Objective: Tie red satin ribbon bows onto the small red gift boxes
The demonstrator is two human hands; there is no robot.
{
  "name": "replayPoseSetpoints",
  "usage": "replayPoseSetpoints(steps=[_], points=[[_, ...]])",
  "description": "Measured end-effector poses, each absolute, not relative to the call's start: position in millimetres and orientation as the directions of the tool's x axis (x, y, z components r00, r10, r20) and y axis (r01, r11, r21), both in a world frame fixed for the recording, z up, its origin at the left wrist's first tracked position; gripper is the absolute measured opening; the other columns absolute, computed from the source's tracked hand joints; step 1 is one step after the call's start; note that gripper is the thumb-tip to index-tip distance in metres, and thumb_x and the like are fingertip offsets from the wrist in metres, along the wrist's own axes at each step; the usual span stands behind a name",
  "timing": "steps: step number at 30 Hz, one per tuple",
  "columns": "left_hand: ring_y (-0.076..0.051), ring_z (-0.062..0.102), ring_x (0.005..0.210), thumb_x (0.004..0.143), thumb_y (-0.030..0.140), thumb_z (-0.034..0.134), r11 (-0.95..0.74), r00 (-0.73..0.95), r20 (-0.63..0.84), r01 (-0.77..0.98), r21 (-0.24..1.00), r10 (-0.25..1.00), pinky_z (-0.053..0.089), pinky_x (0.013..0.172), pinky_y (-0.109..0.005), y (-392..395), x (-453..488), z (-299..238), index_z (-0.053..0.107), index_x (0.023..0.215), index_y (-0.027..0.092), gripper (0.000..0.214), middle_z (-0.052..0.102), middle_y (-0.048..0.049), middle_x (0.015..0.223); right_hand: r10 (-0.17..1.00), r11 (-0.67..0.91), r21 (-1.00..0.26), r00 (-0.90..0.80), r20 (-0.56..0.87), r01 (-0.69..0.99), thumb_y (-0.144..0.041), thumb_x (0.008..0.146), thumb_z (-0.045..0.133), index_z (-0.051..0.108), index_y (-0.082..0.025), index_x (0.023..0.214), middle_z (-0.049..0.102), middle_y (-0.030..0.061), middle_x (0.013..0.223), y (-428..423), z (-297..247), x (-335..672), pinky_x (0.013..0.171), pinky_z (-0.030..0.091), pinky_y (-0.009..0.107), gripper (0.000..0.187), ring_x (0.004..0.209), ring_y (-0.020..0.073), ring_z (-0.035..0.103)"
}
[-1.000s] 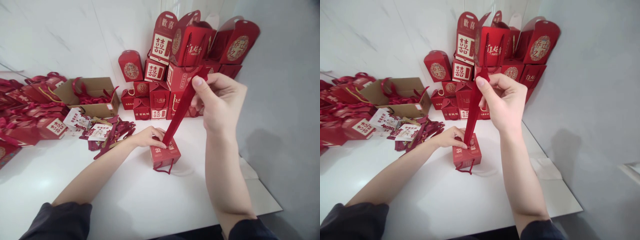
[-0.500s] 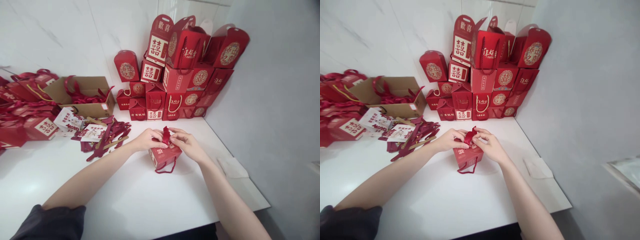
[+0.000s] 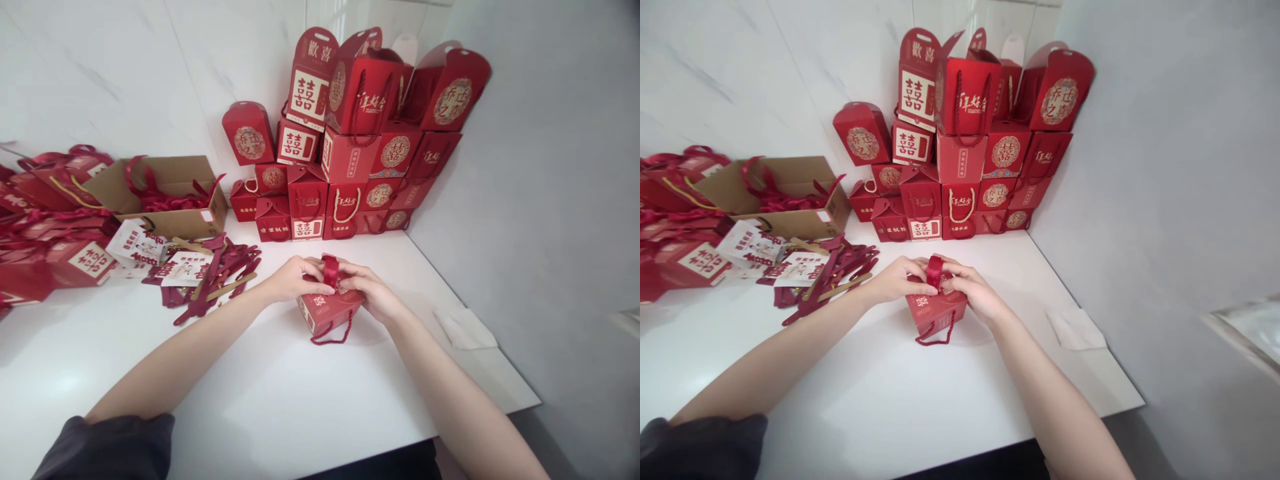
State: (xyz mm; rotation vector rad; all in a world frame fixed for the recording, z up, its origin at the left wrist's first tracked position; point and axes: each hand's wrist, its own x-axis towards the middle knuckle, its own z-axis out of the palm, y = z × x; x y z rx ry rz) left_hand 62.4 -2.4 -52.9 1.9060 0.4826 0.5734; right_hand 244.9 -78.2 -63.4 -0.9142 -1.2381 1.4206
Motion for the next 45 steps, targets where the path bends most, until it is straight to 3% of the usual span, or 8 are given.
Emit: replayPoseSetpoints(steps=[4, 8, 10, 15, 23, 29, 35, 45], points=[[-0.021, 0.061, 0.098, 0.072, 0.035, 0.075, -0.514, 0.785, 0.242, 0.112, 0.85, 0.571, 0.046, 0.091, -0.035, -7, 63, -50, 0.076, 0.08, 0.019, 0.018, 0.071, -0.0075, 0.096, 0.986, 0.065, -0.985, -0.139, 0.088, -0.162, -0.03, 0.075, 0.07, 0.076, -0.027, 0.091, 0.053, 0.0029, 0.14, -78, -64, 240, 0.107, 0.035, 0.039, 0.018, 0.131, 0.0266, 0.046], [-0.022, 0.054, 0.094, 0.073, 0.04, 0.074, -0.752, 0.745, 0.382, 0.236, 0.616, 0.547, 0.041, 0.091, -0.037, -16, 63, -42, 0.074, 0.068, 0.022, 0.019, 0.07, -0.0055, 0.08, 0.989, 0.137, -0.977, -0.033, 0.144, -0.163, -0.035, 0.077, 0.071, 0.077, -0.024, 0.082, 0.056, 0.006, 0.135, -78, -64, 239, 0.107, 0.036, 0.037, 0.013, 0.128, 0.0247, 0.048], [-0.021, 0.053, 0.089, 0.074, 0.041, 0.073, -0.779, 0.745, 0.416, 0.217, 0.589, 0.521, 0.042, 0.087, -0.036, -18, 63, -39, 0.073, 0.065, 0.022, 0.021, 0.069, -0.0053, 0.076, 0.984, 0.179, -0.967, 0.048, 0.173, -0.18, -0.035, 0.076, 0.072, 0.076, -0.024, 0.079, 0.057, 0.0054, 0.134, -78, -64, 242, 0.106, 0.036, 0.037, 0.012, 0.125, 0.0239, 0.051], [-0.02, 0.054, 0.087, 0.072, 0.038, 0.076, -0.696, 0.718, 0.432, 0.102, 0.711, 0.546, 0.046, 0.082, -0.033, -15, 63, -47, 0.069, 0.06, 0.019, 0.023, 0.067, -0.0065, 0.077, 0.963, 0.218, -0.953, 0.207, 0.175, -0.21, -0.036, 0.075, 0.075, 0.075, -0.025, 0.073, 0.06, 0.0041, 0.128, -77, -65, 249, 0.108, 0.035, 0.038, 0.011, 0.123, 0.0234, 0.052], [-0.011, 0.058, 0.07, 0.068, 0.033, 0.079, -0.295, 0.75, 0.166, 0.041, 0.955, 0.64, 0.048, 0.07, -0.025, -11, 67, -57, 0.055, 0.076, 0.014, 0.031, 0.059, 0.0006, 0.074, 0.966, 0.215, -0.936, 0.201, 0.162, -0.278, -0.033, 0.074, 0.076, 0.075, -0.024, 0.07, 0.062, 0.0038, 0.117, -78, -62, 247, 0.102, 0.041, 0.037, 0.01, 0.109, 0.0211, 0.059], [-0.011, 0.059, 0.075, 0.068, 0.03, 0.079, -0.358, 0.778, 0.189, 0.05, 0.932, 0.6, 0.047, 0.077, -0.026, -10, 69, -51, 0.059, 0.074, 0.012, 0.027, 0.062, -0.0018, 0.077, 0.965, 0.218, -0.938, 0.202, 0.166, -0.27, -0.034, 0.072, 0.077, 0.074, -0.024, 0.068, 0.061, 0.0035, 0.116, -79, -60, 248, 0.097, 0.044, 0.037, 0.012, 0.103, 0.0205, 0.062], [-0.013, 0.063, 0.074, 0.067, 0.03, 0.08, -0.183, 0.812, 0.051, 0.069, 0.981, 0.582, 0.049, 0.072, -0.027, -8, 69, -47, 0.056, 0.086, 0.013, 0.035, 0.066, -0.003, 0.08, 0.962, 0.233, -0.946, 0.198, 0.189, -0.227, -0.038, 0.072, 0.077, 0.075, -0.025, 0.07, 0.062, 0.004, 0.117, -80, -59, 247, 0.095, 0.045, 0.038, 0.014, 0.103, 0.0215, 0.061], [-0.017, 0.06, 0.09, 0.07, 0.033, 0.078, -0.415, 0.826, 0.165, 0.09, 0.905, 0.539, 0.047, 0.086, -0.03, -4, 66, -50, 0.076, 0.081, 0.018, 0.019, 0.064, -0.0059, 0.088, 0.958, 0.237, -0.949, 0.209, 0.194, -0.208, -0.038, 0.073, 0.076, 0.072, -0.022, 0.064, 0.063, 0.0041, 0.115, -78, -62, 250, 0.098, 0.043, 0.039, 0.018, 0.102, 0.0213, 0.062]])
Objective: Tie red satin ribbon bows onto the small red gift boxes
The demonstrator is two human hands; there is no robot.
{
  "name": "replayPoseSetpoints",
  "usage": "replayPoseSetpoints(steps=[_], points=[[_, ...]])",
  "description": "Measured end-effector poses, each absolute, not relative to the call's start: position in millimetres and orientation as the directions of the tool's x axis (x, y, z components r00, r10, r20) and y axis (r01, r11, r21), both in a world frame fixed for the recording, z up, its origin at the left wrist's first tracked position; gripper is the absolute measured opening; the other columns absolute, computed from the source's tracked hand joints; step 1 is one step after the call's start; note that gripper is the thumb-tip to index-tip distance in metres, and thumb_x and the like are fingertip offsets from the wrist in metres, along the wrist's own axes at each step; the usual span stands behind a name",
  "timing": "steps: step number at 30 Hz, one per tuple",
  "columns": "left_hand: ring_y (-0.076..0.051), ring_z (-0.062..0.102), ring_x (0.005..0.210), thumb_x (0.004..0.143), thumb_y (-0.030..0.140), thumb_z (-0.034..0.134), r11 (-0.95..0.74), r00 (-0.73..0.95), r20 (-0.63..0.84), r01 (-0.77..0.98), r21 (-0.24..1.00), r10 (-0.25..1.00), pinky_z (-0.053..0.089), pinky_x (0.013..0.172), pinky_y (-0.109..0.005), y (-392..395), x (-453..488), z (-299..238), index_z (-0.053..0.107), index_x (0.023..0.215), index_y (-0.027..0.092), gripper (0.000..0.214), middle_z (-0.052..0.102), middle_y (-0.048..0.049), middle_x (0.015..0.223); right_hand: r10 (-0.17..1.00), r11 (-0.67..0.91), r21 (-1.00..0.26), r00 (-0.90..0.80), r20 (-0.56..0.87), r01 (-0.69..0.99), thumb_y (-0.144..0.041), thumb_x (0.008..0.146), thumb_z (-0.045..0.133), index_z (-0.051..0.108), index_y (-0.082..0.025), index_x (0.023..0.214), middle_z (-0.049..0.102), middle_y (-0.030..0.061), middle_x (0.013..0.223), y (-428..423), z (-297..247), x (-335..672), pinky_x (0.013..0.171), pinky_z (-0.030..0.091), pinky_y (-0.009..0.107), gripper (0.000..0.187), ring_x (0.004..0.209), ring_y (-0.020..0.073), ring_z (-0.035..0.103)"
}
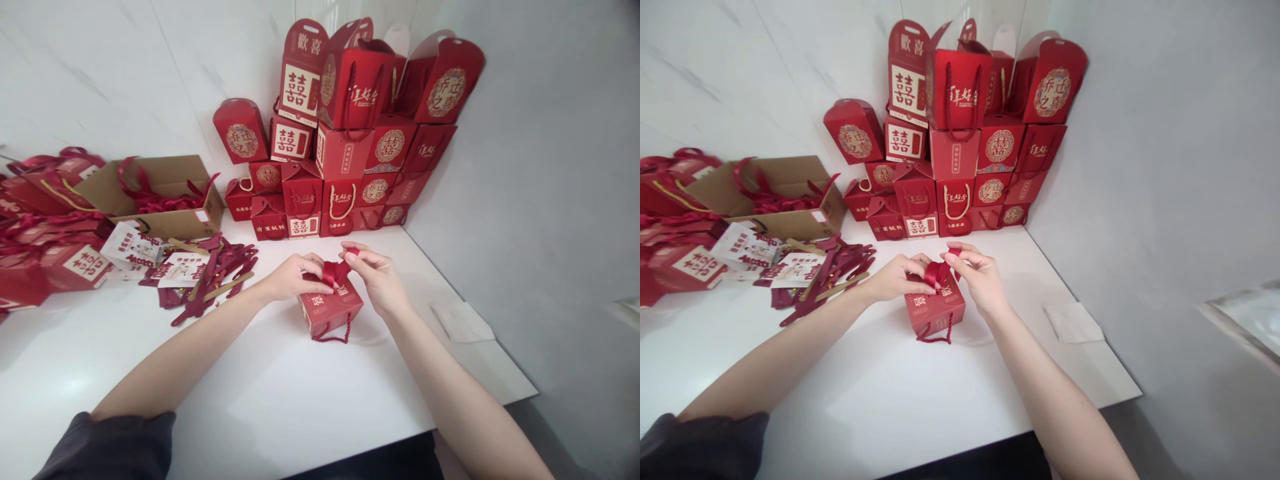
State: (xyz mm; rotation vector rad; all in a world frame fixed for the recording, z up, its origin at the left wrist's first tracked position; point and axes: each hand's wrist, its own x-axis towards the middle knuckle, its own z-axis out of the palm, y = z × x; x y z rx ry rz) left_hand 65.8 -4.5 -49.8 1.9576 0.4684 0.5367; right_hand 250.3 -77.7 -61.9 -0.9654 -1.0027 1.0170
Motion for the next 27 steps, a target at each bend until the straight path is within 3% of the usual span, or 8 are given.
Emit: replayPoseSetpoints(steps=[6, 10, 12, 15, 18, 21, 24, 27], points=[[-0.018, 0.061, 0.09, 0.071, 0.038, 0.076, -0.391, 0.796, 0.125, 0.148, 0.908, 0.593, 0.047, 0.086, -0.03, -7, 67, -47, 0.077, 0.08, 0.019, 0.021, 0.064, -0.0063, 0.09, 0.923, 0.33, -0.923, 0.273, 0.272, -0.199, -0.032, 0.075, 0.075, 0.073, -0.026, 0.067, 0.062, 0.0027, 0.113, -86, -51, 252, 0.097, 0.047, 0.042, 0.01, 0.098, 0.0207, 0.063], [-0.018, 0.061, 0.089, 0.08, 0.04, 0.068, -0.374, 0.81, 0.104, 0.148, 0.916, 0.577, 0.047, 0.085, -0.029, -5, 67, -43, 0.077, 0.082, 0.018, 0.024, 0.065, -0.0066, 0.092, 0.779, 0.538, -0.837, 0.321, 0.538, 0.097, -0.026, 0.079, 0.071, 0.075, -0.031, 0.078, 0.061, 0.0022, 0.116, -106, -31, 249, 0.099, 0.046, 0.045, 0.006, 0.112, 0.0239, 0.057], [-0.017, 0.06, 0.085, 0.082, 0.04, 0.064, -0.337, 0.823, 0.078, 0.142, 0.931, 0.562, 0.046, 0.081, -0.028, -4, 67, -39, 0.075, 0.082, 0.015, 0.028, 0.064, -0.0066, 0.091, 0.674, 0.642, -0.696, 0.195, 0.712, 0.32, -0.023, 0.077, 0.073, 0.075, -0.033, 0.079, 0.061, 0.002, 0.117, -117, -23, 241, 0.099, 0.045, 0.046, 0.01, 0.113, 0.0249, 0.056], [-0.016, 0.057, 0.079, 0.083, 0.04, 0.062, -0.278, 0.836, 0.025, 0.154, 0.948, 0.548, 0.045, 0.076, -0.028, -5, 67, -31, 0.07, 0.072, 0.011, 0.032, 0.063, -0.0052, 0.083, 0.516, 0.773, -0.36, -0.185, 0.837, 0.523, -0.027, 0.076, 0.074, 0.074, -0.032, 0.078, 0.066, 0.0014, 0.115, -128, -23, 216, 0.1, 0.045, 0.044, 0.006, 0.113, 0.0246, 0.055], [-0.013, 0.053, 0.073, 0.086, 0.042, 0.058, -0.296, 0.836, -0.017, 0.213, 0.931, 0.549, 0.043, 0.074, -0.028, -7, 68, -24, 0.062, 0.059, 0.011, 0.041, 0.058, -0.003, 0.074, 0.447, 0.781, -0.114, -0.422, 0.789, 0.614, -0.02, 0.089, 0.058, 0.073, -0.026, 0.091, 0.064, 0.0017, 0.122, -133, -38, 183, 0.112, 0.036, 0.042, 0.016, 0.12, 0.0184, 0.051], [-0.013, 0.053, 0.075, 0.086, 0.042, 0.058, -0.349, 0.828, -0.007, 0.243, 0.905, 0.56, 0.042, 0.078, -0.027, -10, 69, -22, 0.06, 0.058, 0.012, 0.041, 0.058, -0.0025, 0.076, 0.27, 0.824, 0.243, -0.732, 0.626, 0.512, -0.01, 0.091, 0.044, 0.069, -0.018, 0.107, 0.052, 0.0033, 0.141, -130, -56, 160, 0.118, 0.025, 0.049, 0.03, 0.134, 0.0201, 0.038], [-0.013, 0.054, 0.077, 0.085, 0.041, 0.059, -0.398, 0.828, 0.021, 0.247, 0.884, 0.561, 0.042, 0.081, -0.028, -12, 71, -23, 0.061, 0.058, 0.013, 0.039, 0.059, -0.0024, 0.077, 0.241, 0.812, 0.356, -0.821, 0.517, 0.462, -0.009, 0.091, 0.041, 0.069, -0.015, 0.107, 0.049, 0.0069, 0.143, -124, -66, 151, 0.117, 0.024, 0.055, 0.032, 0.135, 0.0237, 0.036], [-0.013, 0.054, 0.079, 0.086, 0.04, 0.058, -0.411, 0.828, 0.031, 0.245, 0.878, 0.56, 0.042, 0.082, -0.028, -13, 71, -23, 0.065, 0.063, 0.013, 0.037, 0.059, -0.0026, 0.079, 0.201, 0.801, 0.357, -0.779, 0.594, 0.48, -0.009, 0.091, 0.041, 0.069, -0.016, 0.107, 0.052, 0.0058, 0.14, -122, -65, 150, 0.116, 0.027, 0.053, 0.033, 0.133, 0.0221, 0.038]])
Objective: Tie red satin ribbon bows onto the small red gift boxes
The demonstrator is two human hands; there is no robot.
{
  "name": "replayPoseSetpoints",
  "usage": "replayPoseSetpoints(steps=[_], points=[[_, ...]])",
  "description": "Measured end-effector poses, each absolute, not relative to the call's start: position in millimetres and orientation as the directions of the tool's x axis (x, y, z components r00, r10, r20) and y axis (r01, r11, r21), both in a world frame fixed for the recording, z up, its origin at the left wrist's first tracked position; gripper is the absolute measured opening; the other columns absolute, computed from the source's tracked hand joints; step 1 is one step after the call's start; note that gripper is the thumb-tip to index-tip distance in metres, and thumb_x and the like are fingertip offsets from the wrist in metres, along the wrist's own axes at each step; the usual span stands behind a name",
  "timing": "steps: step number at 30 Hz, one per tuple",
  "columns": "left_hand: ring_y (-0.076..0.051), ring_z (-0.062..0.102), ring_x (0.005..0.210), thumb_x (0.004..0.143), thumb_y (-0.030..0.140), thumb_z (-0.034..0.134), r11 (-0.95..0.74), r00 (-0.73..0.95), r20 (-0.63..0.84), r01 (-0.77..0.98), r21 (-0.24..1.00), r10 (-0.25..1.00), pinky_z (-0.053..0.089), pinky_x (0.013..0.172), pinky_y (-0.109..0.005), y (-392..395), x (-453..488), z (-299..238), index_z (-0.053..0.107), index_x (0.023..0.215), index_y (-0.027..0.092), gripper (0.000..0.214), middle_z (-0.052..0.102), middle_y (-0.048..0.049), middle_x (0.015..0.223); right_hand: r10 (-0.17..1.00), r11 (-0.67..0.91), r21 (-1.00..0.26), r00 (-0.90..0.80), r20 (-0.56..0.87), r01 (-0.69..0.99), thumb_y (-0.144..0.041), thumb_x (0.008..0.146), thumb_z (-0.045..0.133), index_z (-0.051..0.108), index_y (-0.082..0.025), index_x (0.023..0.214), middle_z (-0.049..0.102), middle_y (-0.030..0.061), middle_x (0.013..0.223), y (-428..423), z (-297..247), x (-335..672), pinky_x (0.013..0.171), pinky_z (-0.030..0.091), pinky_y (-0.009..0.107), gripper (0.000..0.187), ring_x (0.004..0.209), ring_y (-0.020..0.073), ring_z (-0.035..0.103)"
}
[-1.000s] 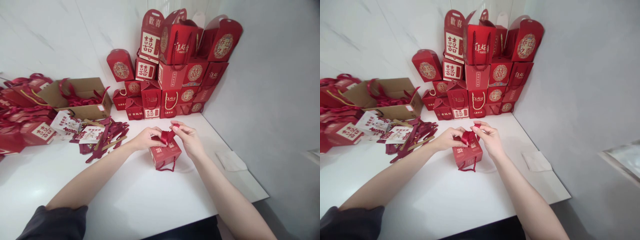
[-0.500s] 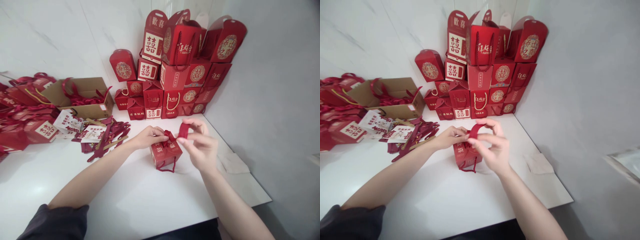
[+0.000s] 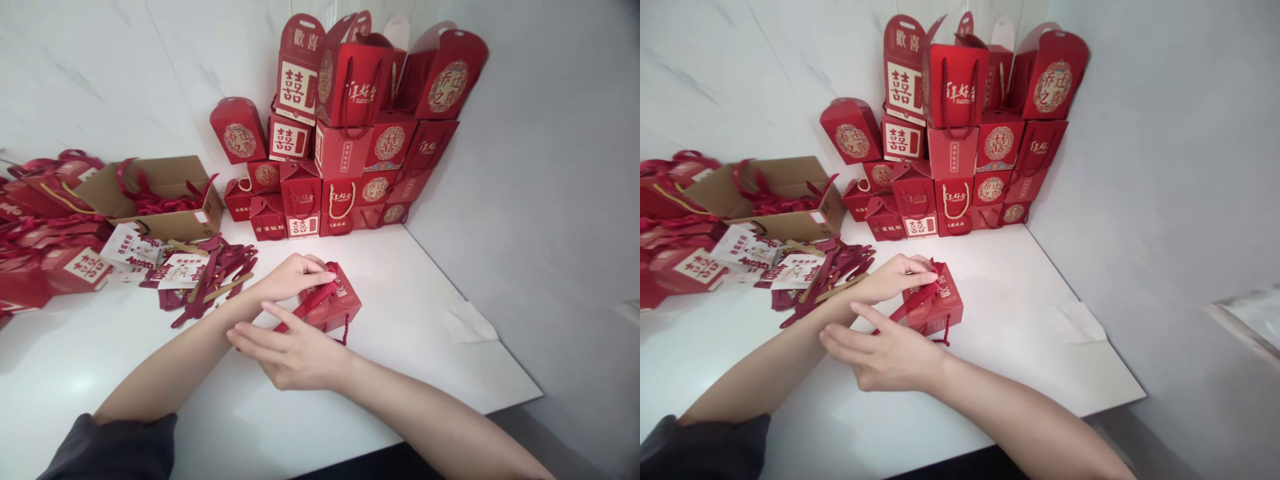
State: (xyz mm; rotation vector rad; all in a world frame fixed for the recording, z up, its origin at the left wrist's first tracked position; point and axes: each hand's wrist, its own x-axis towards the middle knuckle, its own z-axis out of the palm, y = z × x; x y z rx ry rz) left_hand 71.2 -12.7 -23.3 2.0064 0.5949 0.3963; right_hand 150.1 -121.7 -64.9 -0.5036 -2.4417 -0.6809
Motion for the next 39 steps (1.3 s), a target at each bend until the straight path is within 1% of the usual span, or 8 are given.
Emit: replayPoseSetpoints(steps=[3, 5, 9, 22, 27, 30, 33, 39], points=[[-0.013, 0.053, 0.077, 0.086, 0.04, 0.058, -0.39, 0.835, 0.026, 0.229, 0.892, 0.549, 0.041, 0.08, -0.027, -12, 71, -24, 0.063, 0.06, 0.013, 0.039, 0.058, -0.0022, 0.076, 0.151, 0.794, 0.246, -0.573, 0.805, 0.555, -0.013, 0.091, 0.049, 0.07, -0.02, 0.102, 0.062, 0.0008, 0.127, -126, -58, 151, 0.108, 0.04, 0.042, 0.025, 0.12, 0.0176, 0.049], [-0.012, 0.052, 0.075, 0.085, 0.04, 0.06, -0.366, 0.831, 0.023, 0.22, 0.904, 0.555, 0.041, 0.079, -0.027, -11, 70, -26, 0.059, 0.056, 0.013, 0.04, 0.056, -0.0016, 0.074, 0.129, 0.78, 0.158, -0.402, 0.907, 0.605, -0.015, 0.088, 0.058, 0.072, -0.021, 0.098, 0.07, -0.0004, 0.099, -131, -53, 152, 0.085, 0.05, 0.033, 0.018, 0.088, 0.0137, 0.058], [-0.013, 0.052, 0.075, 0.083, 0.039, 0.063, -0.339, 0.831, 0.021, 0.204, 0.918, 0.556, 0.041, 0.079, -0.028, -9, 70, -28, 0.059, 0.056, 0.013, 0.038, 0.056, -0.0017, 0.075, 0.083, 0.816, 0.13, -0.338, 0.938, 0.563, -0.014, 0.083, 0.066, 0.071, -0.014, 0.099, 0.059, -0.0044, 0.064, -137, -50, 149, 0.051, 0.042, 0.027, 0.017, 0.055, 0.0083, 0.046], [-0.012, 0.047, 0.07, 0.082, 0.037, 0.065, -0.414, 0.847, 0.074, 0.18, 0.892, 0.526, 0.038, 0.072, -0.028, -9, 72, -29, 0.056, 0.052, 0.013, 0.039, 0.048, 0.0003, 0.065, 0.298, 0.876, 0.118, -0.717, 0.63, 0.467, -0.01, 0.093, 0.045, 0.061, -0.014, 0.077, 0.06, 0.0021, 0.071, -116, -77, 135, 0.064, 0.04, 0.033, 0.023, 0.069, 0.0169, 0.054], [-0.014, 0.047, 0.071, 0.073, 0.036, 0.073, -0.482, 0.854, 0.106, 0.181, 0.857, 0.51, 0.039, 0.073, -0.029, -3, 67, -35, 0.057, 0.052, 0.014, 0.034, 0.048, 0.0005, 0.065, 0.267, 0.885, 0.093, -0.662, 0.7, 0.456, -0.009, 0.093, 0.045, 0.059, -0.013, 0.117, 0.068, 0.0041, 0.091, -115, -55, 162, 0.081, 0.043, 0.035, 0.028, 0.086, 0.0173, 0.059], [-0.016, 0.052, 0.076, 0.076, 0.033, 0.07, -0.408, 0.893, 0.057, 0.146, 0.901, 0.445, 0.042, 0.076, -0.031, -1, 63, -32, 0.064, 0.059, 0.014, 0.026, 0.056, -0.0019, 0.07, 0.511, 0.778, -0.26, -0.336, 0.791, 0.571, -0.021, 0.093, 0.051, 0.065, -0.018, 0.103, 0.069, 0.0058, 0.099, -109, -43, 198, 0.087, 0.042, 0.036, 0.018, 0.096, 0.0188, 0.059], [-0.016, 0.056, 0.082, 0.075, 0.033, 0.071, -0.387, 0.9, 0.037, 0.15, 0.91, 0.435, 0.044, 0.082, -0.033, -3, 61, -24, 0.068, 0.065, 0.015, 0.021, 0.061, -0.0036, 0.08, 0.807, 0.439, -0.693, 0.087, 0.584, 0.571, -0.033, 0.094, 0.048, 0.069, -0.019, 0.073, 0.065, 0.0073, 0.093, -96, -42, 235, 0.087, 0.044, 0.036, 0.032, 0.095, 0.0205, 0.059], [-0.016, 0.055, 0.086, 0.073, 0.042, 0.072, -0.568, 0.831, 0.069, 0.315, 0.76, 0.553, 0.043, 0.081, -0.031, -16, 60, -9, 0.07, 0.062, 0.017, 0.027, 0.057, -0.0034, 0.093, 0.989, 0.14, -0.976, -0.07, 0.13, 0.166, -0.052, 0.089, 0.053, 0.075, -0.022, 0.077, 0.06, 0.0072, 0.127, -80, -54, 261, 0.11, 0.03, 0.04, 0.039, 0.125, 0.0235, 0.051]])
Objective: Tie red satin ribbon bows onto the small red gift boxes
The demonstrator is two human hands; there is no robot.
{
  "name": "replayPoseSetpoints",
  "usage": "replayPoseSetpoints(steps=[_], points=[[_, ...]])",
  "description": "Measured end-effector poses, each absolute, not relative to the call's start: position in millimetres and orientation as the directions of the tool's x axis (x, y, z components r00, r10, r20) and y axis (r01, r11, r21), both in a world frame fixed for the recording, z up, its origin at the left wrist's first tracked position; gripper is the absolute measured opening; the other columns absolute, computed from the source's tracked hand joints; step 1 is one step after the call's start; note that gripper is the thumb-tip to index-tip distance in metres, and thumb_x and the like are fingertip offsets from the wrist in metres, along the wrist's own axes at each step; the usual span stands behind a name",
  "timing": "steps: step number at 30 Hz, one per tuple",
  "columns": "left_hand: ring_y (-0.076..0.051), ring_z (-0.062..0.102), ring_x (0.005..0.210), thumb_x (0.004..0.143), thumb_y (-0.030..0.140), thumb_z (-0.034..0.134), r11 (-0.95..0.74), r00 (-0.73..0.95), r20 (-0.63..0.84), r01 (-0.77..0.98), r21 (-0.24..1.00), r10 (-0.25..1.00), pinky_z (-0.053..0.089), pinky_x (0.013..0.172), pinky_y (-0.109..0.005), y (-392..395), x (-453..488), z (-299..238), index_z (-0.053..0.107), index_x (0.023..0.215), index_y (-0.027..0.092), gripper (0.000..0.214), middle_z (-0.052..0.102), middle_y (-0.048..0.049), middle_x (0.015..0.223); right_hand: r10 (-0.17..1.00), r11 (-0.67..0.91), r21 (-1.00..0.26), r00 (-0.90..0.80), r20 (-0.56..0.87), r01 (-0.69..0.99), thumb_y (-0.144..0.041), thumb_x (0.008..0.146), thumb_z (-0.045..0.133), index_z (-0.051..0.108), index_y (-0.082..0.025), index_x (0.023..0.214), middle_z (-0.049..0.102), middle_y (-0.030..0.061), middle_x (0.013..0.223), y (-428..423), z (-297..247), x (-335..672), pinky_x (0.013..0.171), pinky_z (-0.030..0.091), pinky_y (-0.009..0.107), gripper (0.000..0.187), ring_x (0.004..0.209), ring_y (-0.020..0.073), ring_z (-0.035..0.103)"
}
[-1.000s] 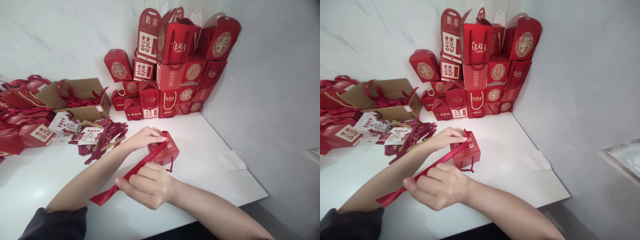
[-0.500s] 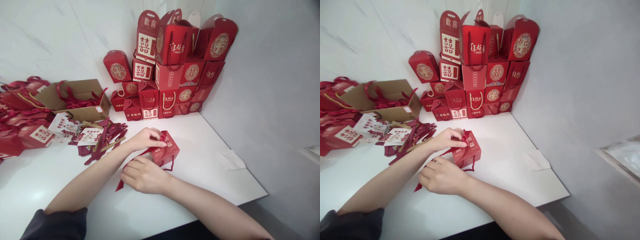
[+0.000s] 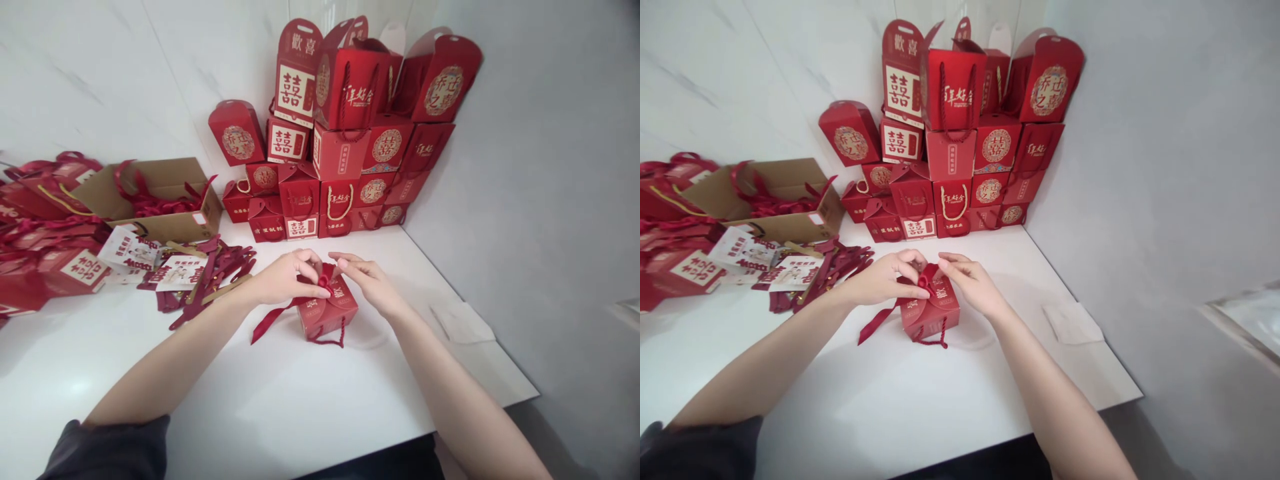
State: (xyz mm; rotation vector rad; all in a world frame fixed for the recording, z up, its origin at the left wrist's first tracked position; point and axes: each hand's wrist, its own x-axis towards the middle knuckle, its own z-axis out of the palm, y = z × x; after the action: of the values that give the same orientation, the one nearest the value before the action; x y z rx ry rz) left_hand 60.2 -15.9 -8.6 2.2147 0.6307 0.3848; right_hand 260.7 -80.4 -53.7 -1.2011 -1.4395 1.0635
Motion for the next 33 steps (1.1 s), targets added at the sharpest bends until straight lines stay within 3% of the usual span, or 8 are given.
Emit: replayPoseSetpoints(steps=[7, 11, 15, 19, 25, 28, 30, 33], points=[[-0.013, 0.054, 0.07, 0.079, 0.04, 0.067, -0.645, 0.823, 0.051, 0.403, 0.649, 0.565, 0.041, 0.067, -0.025, -27, 59, 1, 0.073, 0.071, 0.019, 0.023, 0.061, -0.0006, 0.071, 0.989, 0.056, -0.979, -0.12, 0.081, -0.194, -0.042, 0.075, 0.074, 0.072, -0.021, 0.078, 0.056, 0.0074, 0.136, -82, -62, 244, 0.106, 0.038, 0.04, 0.021, 0.126, 0.0246, 0.051], [-0.009, 0.048, 0.056, 0.077, 0.047, 0.066, -0.533, 0.808, -0.081, 0.456, 0.712, 0.584, 0.037, 0.055, -0.023, -21, 57, -1, 0.069, 0.065, 0.014, 0.036, 0.06, 0.0, 0.062, 0.974, 0.129, -0.941, -0.14, 0.181, -0.314, -0.034, 0.075, 0.075, 0.069, -0.022, 0.076, 0.056, 0.0045, 0.136, -81, -61, 250, 0.103, 0.042, 0.042, 0.014, 0.121, 0.023, 0.055], [-0.01, 0.055, 0.063, 0.075, 0.039, 0.071, -0.38, 0.832, -0.17, 0.411, 0.828, 0.529, 0.042, 0.06, -0.022, -8, 54, -5, 0.075, 0.078, 0.015, 0.024, 0.069, -0.0019, 0.07, 0.901, 0.281, -0.953, -0.312, 0.302, -0.112, -0.032, 0.077, 0.074, 0.069, -0.023, 0.075, 0.049, 0.0025, 0.142, -85, -52, 268, 0.11, 0.034, 0.046, 0.011, 0.133, 0.0238, 0.043], [-0.013, 0.062, 0.076, 0.072, 0.03, 0.074, -0.292, 0.851, -0.214, 0.385, 0.876, 0.479, 0.047, 0.072, -0.024, 0, 51, -7, 0.077, 0.088, 0.019, 0.02, 0.074, -0.0039, 0.086, 0.824, 0.414, -0.89, -0.494, 0.277, 0.192, -0.027, 0.077, 0.073, 0.071, -0.023, 0.08, 0.043, 0.0038, 0.147, -88, -46, 276, 0.115, 0.026, 0.05, 0.006, 0.139, 0.0252, 0.035], [-0.013, 0.061, 0.072, 0.071, 0.031, 0.073, -0.319, 0.838, -0.202, 0.4, 0.859, 0.506, 0.047, 0.069, -0.025, -6, 53, -5, 0.077, 0.088, 0.017, 0.022, 0.072, -0.0041, 0.08, 0.781, 0.497, -0.82, -0.558, 0.28, 0.284, -0.017, 0.079, 0.067, 0.069, -0.022, 0.084, 0.037, 0.0046, 0.15, -90, -44, 271, 0.115, 0.026, 0.049, 0.007, 0.142, 0.0246, 0.027], [-0.009, 0.054, 0.06, 0.072, 0.029, 0.071, -0.414, 0.832, -0.138, 0.403, 0.816, 0.538, 0.043, 0.059, -0.022, -13, 54, -4, 0.075, 0.084, 0.015, 0.019, 0.066, -0.0006, 0.067, 0.753, 0.483, -0.854, -0.59, 0.292, 0.193, -0.022, 0.082, 0.062, 0.067, -0.021, 0.075, 0.037, 0.0031, 0.15, -92, -37, 278, 0.115, 0.023, 0.05, 0.009, 0.143, 0.025, 0.027], [-0.008, 0.051, 0.056, 0.074, 0.028, 0.068, -0.49, 0.834, -0.091, 0.405, 0.772, 0.544, 0.041, 0.055, -0.021, -18, 55, -4, 0.075, 0.083, 0.015, 0.017, 0.061, 0.0007, 0.062, 0.71, 0.467, -0.883, -0.615, 0.342, 0.047, -0.037, 0.083, 0.06, 0.065, -0.021, 0.061, 0.045, 0.003, 0.146, -93, -34, 289, 0.113, 0.026, 0.053, 0.028, 0.14, 0.0278, 0.031], [-0.009, 0.053, 0.058, 0.075, 0.023, 0.064, -0.631, 0.854, 0.008, 0.377, 0.678, 0.52, 0.043, 0.059, -0.021, -25, 55, -3, 0.073, 0.083, 0.016, 0.014, 0.062, 0.0003, 0.066, 0.614, 0.456, -0.858, -0.615, 0.495, -0.235, -0.06, 0.081, 0.053, 0.058, -0.023, 0.044, 0.067, 0.0043, 0.119, -92, -34, 304, 0.103, 0.037, 0.056, 0.053, 0.124, 0.0299, 0.053]])
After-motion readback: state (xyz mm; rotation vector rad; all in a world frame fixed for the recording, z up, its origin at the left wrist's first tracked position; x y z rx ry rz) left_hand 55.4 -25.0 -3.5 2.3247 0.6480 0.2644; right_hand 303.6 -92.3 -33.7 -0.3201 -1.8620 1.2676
